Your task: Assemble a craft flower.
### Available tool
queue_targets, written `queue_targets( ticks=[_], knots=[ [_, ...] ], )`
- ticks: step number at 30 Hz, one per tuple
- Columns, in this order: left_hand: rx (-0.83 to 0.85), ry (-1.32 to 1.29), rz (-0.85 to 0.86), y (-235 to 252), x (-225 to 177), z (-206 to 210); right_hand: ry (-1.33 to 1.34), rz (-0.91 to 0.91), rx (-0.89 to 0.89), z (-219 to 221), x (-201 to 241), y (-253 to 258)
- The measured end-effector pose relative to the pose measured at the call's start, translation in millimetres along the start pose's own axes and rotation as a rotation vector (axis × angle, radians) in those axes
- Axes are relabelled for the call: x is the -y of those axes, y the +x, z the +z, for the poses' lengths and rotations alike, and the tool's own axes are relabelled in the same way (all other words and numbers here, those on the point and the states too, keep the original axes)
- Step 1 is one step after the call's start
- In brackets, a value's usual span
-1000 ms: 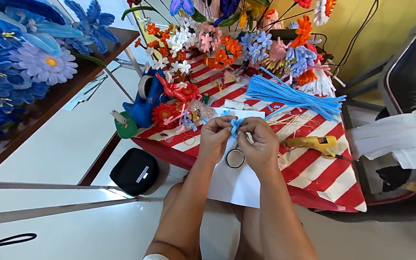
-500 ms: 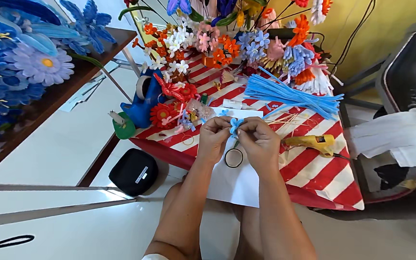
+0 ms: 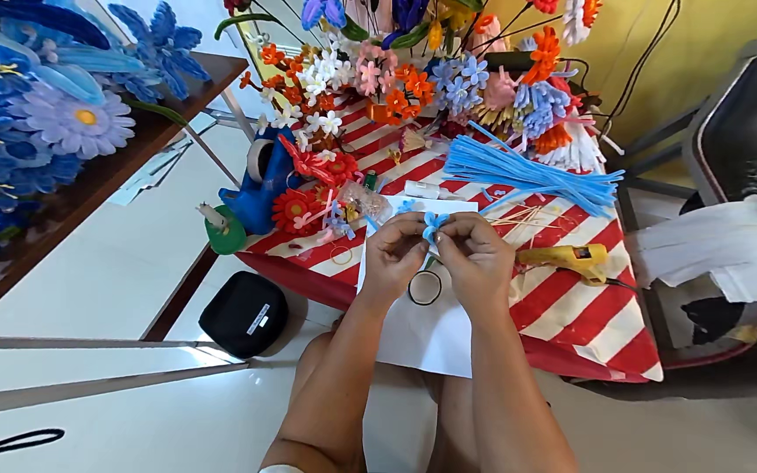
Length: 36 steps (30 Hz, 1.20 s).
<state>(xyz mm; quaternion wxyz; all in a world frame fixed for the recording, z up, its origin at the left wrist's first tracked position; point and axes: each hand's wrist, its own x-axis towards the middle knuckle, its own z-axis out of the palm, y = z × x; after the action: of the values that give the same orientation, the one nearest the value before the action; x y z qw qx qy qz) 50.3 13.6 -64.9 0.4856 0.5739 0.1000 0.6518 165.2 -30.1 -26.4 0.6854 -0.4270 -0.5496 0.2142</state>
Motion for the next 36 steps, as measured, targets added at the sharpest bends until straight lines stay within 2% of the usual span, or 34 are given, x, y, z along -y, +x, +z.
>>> queue_targets(
  ticks=[8, 15, 19, 24, 31, 36],
  knots=[
    [-0.134, -0.084, -0.121, 2, -4, 7, -0.074, -0.112, 0.005, 4, -7, -1],
    [-0.148, -0.101, -0.114, 4, -5, 6, -0.217, -0.259, 0.006, 9, -10, -4],
    [-0.165, -0.142, -0.173, 5, -8, 4, -0.261, -0.292, -0.015, 13, -7, -5],
    [-0.161, -0.152, -0.173, 7, -9, 1, -0.237, -0.275, -0.002, 15, -4, -9],
    [-0.076, -0.115, -0.147, 8, -5, -1, 0.026, -0.078, 0.039, -4, -1, -14],
    [-0.107, -0.101, -0.151, 9, -1, 3, -0.106, -0.103, 0.111, -9, 0, -17]
  ],
)
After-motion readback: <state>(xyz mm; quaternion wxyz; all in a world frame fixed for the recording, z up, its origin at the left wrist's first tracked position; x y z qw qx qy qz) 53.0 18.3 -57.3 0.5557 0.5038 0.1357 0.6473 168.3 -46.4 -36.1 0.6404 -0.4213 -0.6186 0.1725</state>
